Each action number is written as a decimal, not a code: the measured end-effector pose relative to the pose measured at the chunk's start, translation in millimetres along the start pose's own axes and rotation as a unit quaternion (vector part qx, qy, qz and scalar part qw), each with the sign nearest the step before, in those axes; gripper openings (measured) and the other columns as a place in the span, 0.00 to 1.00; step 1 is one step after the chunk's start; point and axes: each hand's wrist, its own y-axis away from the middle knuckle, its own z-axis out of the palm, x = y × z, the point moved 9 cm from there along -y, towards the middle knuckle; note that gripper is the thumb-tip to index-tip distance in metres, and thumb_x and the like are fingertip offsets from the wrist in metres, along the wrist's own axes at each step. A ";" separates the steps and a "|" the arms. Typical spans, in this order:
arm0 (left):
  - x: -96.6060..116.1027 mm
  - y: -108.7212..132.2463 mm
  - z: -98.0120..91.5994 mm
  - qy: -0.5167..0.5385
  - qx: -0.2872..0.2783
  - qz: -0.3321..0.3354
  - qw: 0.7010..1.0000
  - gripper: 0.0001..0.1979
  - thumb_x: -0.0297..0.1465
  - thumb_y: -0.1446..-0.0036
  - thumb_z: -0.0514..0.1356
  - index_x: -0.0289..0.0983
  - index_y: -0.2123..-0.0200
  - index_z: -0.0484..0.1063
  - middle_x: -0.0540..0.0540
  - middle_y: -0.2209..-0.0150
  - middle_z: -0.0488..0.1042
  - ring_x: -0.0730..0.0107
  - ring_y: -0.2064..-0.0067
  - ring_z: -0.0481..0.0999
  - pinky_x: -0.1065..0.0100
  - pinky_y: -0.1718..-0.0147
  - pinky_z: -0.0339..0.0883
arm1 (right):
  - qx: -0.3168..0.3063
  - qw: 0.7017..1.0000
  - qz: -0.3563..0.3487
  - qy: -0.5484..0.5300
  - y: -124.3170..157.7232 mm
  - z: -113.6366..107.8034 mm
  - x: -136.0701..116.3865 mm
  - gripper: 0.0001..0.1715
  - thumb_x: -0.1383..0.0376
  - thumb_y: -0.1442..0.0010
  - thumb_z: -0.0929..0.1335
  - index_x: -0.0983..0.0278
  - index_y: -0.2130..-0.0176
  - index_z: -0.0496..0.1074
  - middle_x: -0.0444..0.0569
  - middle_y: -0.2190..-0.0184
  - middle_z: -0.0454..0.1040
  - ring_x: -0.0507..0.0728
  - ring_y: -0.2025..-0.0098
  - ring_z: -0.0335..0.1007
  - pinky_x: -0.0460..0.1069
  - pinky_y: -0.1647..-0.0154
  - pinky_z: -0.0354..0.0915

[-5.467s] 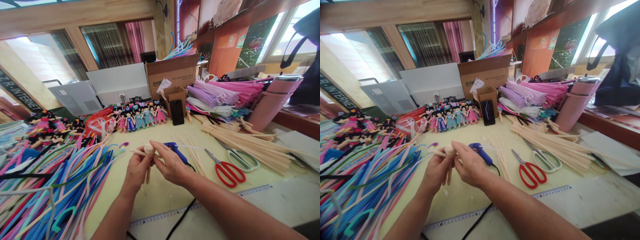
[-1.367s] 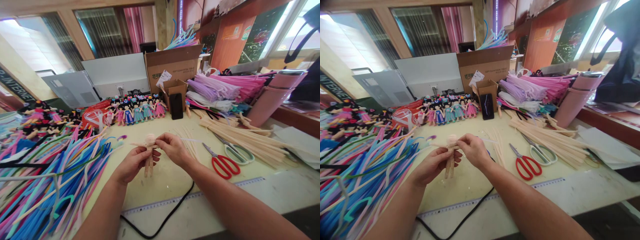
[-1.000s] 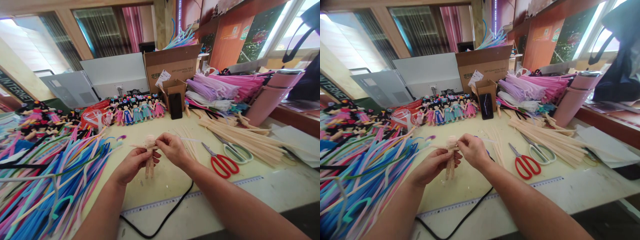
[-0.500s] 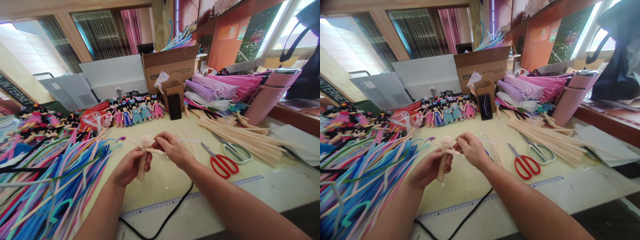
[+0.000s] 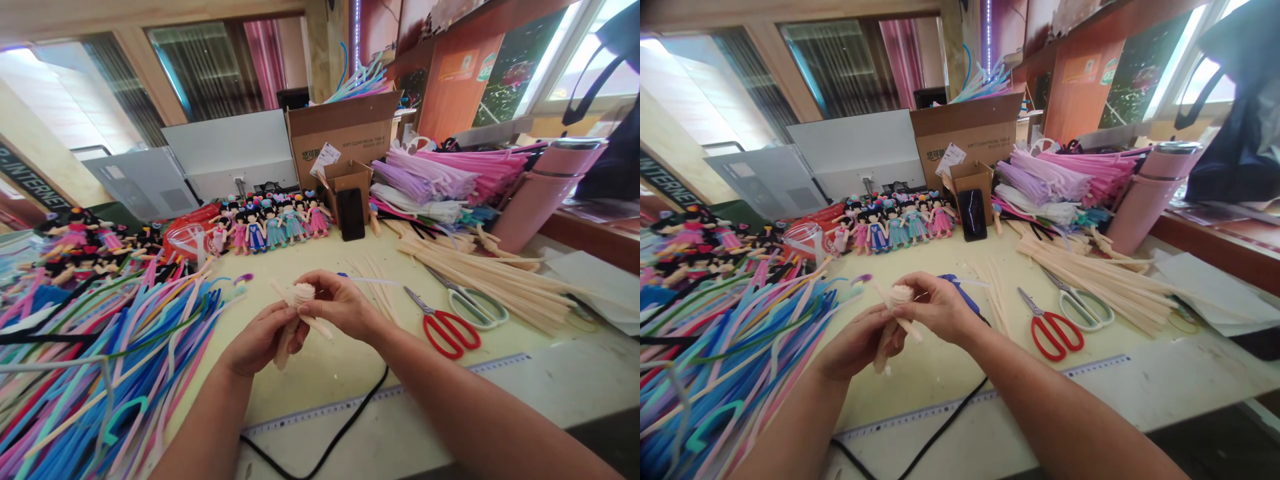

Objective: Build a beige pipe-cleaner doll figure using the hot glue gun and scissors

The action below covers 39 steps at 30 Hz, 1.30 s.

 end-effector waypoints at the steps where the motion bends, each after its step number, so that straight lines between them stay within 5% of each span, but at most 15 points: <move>1: 0.8 0.2 0.0 -0.003 0.001 0.002 1.000 0.15 0.40 0.46 0.65 0.34 0.71 0.71 0.50 0.81 0.71 0.76 0.81 0.65 0.72 0.80 0.56 | 0.000 1.000 0.003 0.001 0.1 -0.1 -0.4 0.20 0.65 0.52 0.75 0.61 0.58 0.71 0.40 0.70 0.73 0.50 0.71 0.71 0.47 0.67 0.67; 10: 2.8 1.6 2.6 -0.020 -0.006 0.005 1.000 0.15 0.40 0.47 0.65 0.34 0.73 0.71 0.50 0.82 0.70 0.75 0.81 0.64 0.71 0.80 0.54 | -0.029 0.999 0.021 -0.006 3.6 6.5 -10.7 0.21 0.58 0.53 0.77 0.61 0.62 0.71 0.40 0.70 0.73 0.51 0.70 0.71 0.47 0.66 0.70; 15: 10.6 1.6 -8.6 -0.066 0.041 0.024 0.997 0.15 0.41 0.48 0.66 0.35 0.74 0.73 0.49 0.79 0.71 0.75 0.78 0.65 0.71 0.77 0.56 | -0.019 1.000 0.001 -0.007 1.1 1.3 -7.4 0.32 0.59 0.52 0.77 0.59 0.49 0.69 0.46 0.59 0.75 0.53 0.62 0.74 0.49 0.61 0.72; 22: 20.5 -0.6 -28.0 -0.174 0.132 0.051 0.975 0.15 0.42 0.49 0.67 0.35 0.75 0.76 0.47 0.76 0.73 0.71 0.73 0.68 0.70 0.74 0.61 | 0.048 0.969 -0.102 0.222 5.0 -11.2 -24.9 0.29 0.62 0.43 0.72 0.56 0.43 0.70 0.52 0.44 0.70 0.58 0.47 0.69 0.54 0.52 0.70; 39: 7.7 -6.0 -27.5 -0.086 0.151 0.038 0.984 0.19 0.44 0.54 0.71 0.32 0.72 0.78 0.46 0.77 0.75 0.70 0.74 0.73 0.69 0.70 0.67 | 0.029 0.956 -0.104 0.273 5.0 -5.3 -9.1 0.35 0.62 0.40 0.70 0.58 0.36 0.62 0.55 0.40 0.68 0.62 0.41 0.65 0.61 0.40 0.64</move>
